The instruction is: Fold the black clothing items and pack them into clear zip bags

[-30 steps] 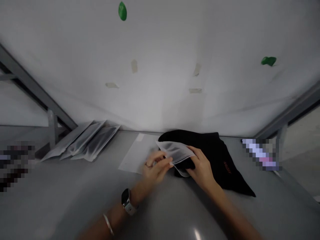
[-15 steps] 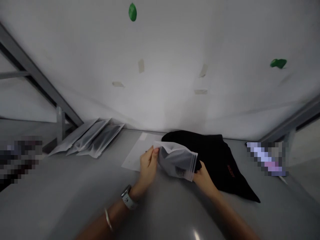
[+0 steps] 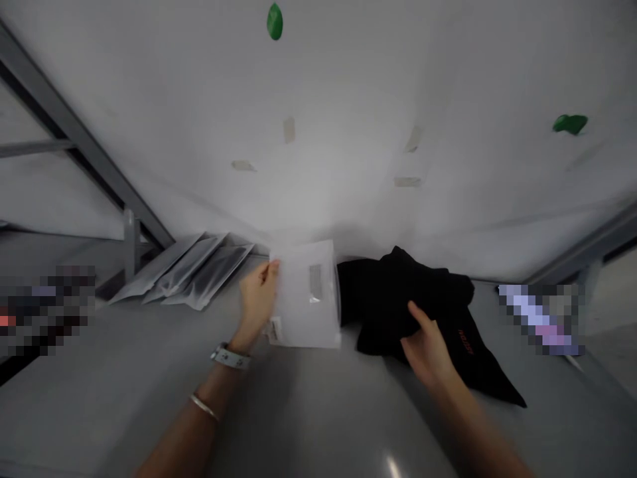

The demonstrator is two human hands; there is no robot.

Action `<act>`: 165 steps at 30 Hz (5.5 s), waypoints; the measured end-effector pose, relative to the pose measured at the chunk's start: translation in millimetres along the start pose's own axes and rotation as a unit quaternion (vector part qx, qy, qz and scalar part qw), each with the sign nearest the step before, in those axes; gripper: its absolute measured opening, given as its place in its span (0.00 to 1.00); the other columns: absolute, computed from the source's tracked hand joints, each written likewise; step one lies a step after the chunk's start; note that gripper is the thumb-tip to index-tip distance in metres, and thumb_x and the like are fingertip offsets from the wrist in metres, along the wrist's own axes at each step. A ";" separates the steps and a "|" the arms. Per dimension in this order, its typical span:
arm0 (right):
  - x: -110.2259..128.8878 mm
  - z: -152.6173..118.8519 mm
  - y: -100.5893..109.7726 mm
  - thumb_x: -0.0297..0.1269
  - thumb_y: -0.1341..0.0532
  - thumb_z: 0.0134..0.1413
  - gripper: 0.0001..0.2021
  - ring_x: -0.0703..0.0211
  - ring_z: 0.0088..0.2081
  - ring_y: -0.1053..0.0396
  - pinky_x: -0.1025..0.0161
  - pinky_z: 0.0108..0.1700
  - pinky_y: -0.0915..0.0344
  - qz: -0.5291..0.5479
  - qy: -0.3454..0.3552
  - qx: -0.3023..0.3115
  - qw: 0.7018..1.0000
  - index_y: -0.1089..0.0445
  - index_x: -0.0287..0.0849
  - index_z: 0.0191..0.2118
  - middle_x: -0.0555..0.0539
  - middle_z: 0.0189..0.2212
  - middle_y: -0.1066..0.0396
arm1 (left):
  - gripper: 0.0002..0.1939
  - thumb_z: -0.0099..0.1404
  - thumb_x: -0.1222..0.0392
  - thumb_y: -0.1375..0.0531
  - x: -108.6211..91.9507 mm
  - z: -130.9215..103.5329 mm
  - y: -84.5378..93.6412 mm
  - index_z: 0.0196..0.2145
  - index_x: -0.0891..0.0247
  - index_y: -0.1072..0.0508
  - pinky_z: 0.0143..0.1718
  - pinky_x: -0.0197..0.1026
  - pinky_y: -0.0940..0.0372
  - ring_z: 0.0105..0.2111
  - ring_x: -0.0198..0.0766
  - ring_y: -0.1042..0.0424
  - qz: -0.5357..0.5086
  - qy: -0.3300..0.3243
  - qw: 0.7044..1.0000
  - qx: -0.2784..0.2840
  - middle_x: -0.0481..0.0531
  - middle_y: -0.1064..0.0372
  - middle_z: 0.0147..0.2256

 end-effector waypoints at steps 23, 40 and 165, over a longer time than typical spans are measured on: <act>5.9 13.5 14.7 0.43 0.31 0.43 0.22 0.48 0.47 0.28 0.50 0.54 0.33 -0.212 0.031 -0.014 0.977 0.29 0.43 0.46 0.46 0.43 0.24 | 0.07 0.51 0.63 0.38 26.5 37.6 16.5 0.31 0.64 0.26 0.48 0.41 0.36 0.42 0.39 0.30 -0.350 -0.050 0.933 0.066 0.50 0.29 0.36; -2.1 -33.6 -64.8 0.18 0.45 0.42 0.34 0.43 0.58 0.42 0.42 0.54 0.39 -0.694 0.363 0.302 0.543 0.37 0.49 0.57 0.40 0.57 0.39 | 0.14 0.58 0.62 0.49 23.3 19.4 -28.8 0.25 0.59 0.24 0.55 0.53 0.41 0.50 0.47 0.30 -0.028 -0.141 0.961 0.238 0.54 0.28 0.49; -1.3 76.4 44.3 0.54 0.58 0.64 0.29 0.36 0.67 0.61 0.27 0.59 0.56 -0.824 0.220 0.090 0.515 0.52 0.53 0.67 0.44 0.67 0.53 | 0.23 0.61 0.67 0.45 50.0 35.2 25.1 0.54 0.63 0.34 0.51 0.60 0.38 0.59 0.61 0.41 0.365 -0.137 0.919 0.053 0.65 0.36 0.57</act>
Point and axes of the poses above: each hand's wrist, its own z-axis towards the middle knuckle, its own y-axis out of the back of the hand, x = y × z, the point moved 10 cm from there along z, towards the middle knuckle
